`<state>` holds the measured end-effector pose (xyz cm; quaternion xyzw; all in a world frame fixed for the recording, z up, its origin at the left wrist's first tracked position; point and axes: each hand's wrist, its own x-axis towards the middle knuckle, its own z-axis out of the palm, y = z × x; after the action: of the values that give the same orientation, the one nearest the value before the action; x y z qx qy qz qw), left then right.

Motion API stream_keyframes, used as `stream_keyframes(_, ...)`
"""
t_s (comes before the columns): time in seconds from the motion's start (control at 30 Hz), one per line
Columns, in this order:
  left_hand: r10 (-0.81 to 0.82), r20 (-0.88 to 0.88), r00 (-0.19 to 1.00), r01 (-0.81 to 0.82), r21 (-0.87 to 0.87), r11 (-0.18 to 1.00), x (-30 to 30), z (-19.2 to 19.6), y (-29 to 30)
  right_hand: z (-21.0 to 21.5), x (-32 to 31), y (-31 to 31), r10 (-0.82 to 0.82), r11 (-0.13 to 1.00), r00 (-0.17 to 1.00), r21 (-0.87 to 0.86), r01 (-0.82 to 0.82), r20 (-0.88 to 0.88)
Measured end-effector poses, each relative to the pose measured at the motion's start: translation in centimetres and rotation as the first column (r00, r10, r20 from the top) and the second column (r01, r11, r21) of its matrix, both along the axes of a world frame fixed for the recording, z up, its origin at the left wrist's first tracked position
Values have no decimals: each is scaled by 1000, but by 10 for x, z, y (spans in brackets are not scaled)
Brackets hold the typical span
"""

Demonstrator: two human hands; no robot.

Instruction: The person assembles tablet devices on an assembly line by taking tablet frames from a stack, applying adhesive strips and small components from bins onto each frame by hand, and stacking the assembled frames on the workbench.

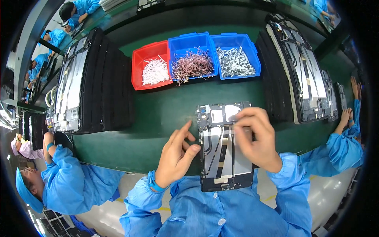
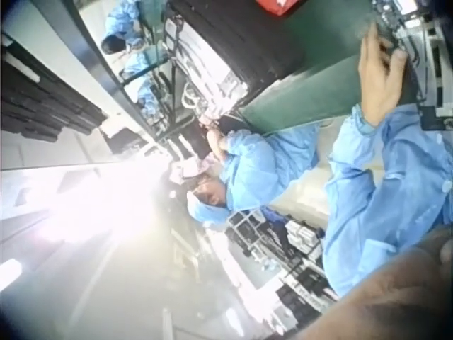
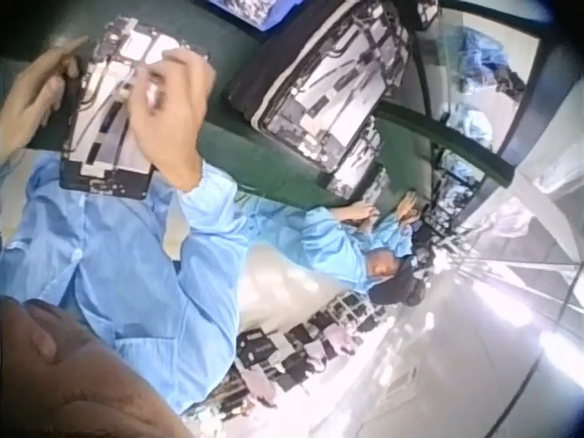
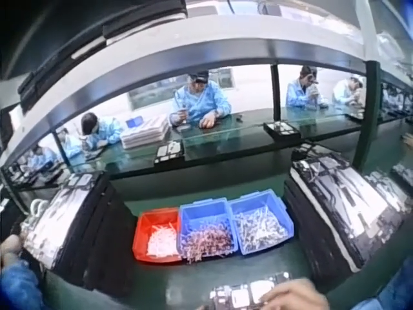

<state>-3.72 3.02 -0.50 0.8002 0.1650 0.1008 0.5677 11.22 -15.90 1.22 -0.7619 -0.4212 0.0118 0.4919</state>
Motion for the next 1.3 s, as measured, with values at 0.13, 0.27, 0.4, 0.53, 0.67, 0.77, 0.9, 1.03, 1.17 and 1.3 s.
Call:
stream_keyframes(0.13, -4, -80, 997, 13, 117, 993, 2, 7, -16, -27, -7, -36, -172, 984, 968, 11, 177, -185)
stream_keyframes(0.27, 14, -85, 996, 0, 167, 986, 3, 3, -19, -41, -28, -46, -167, 978, 907, 49, 201, -387)
stream_keyframes(0.4, 19, -102, 995, 2, 201, 980, 6, 4, -24, -42, -38, -44, -141, 976, 889, 88, 197, -435)
stream_keyframes(0.53, 53, -61, 997, -34, 280, 959, 9, 0, -17, -46, -58, -32, -152, 949, 887, 187, 254, -435)
stream_keyframes(0.67, 8, -60, 998, 14, 349, 937, 16, 6, 1, -49, -77, -36, -54, 949, 887, 253, 189, -459)
stream_keyframes(0.77, -2, -81, 997, 29, 333, 943, 13, 8, 2, -38, -72, -41, -8, 930, 798, 288, 227, -603)
stream_keyframes(0.9, 54, -99, 994, -20, 318, 948, 2, 4, -1, -38, -62, -50, 9, 945, 724, 243, 219, -690)
stream_keyframes(1.03, 72, -93, 993, -38, 324, 945, 0, 8, -6, -35, -55, -48, 33, 939, 679, 255, 229, -733)
stream_keyframes(1.17, 13, 75, 997, -45, 438, 898, -3, 4, -15, -42, -62, -35, -9, 884, 814, 375, 278, -580)
stream_keyframes(1.3, 32, 98, 995, -11, -203, 979, -16, -8, -26, -54, -58, -24, -50, 833, 937, 503, 230, -346)
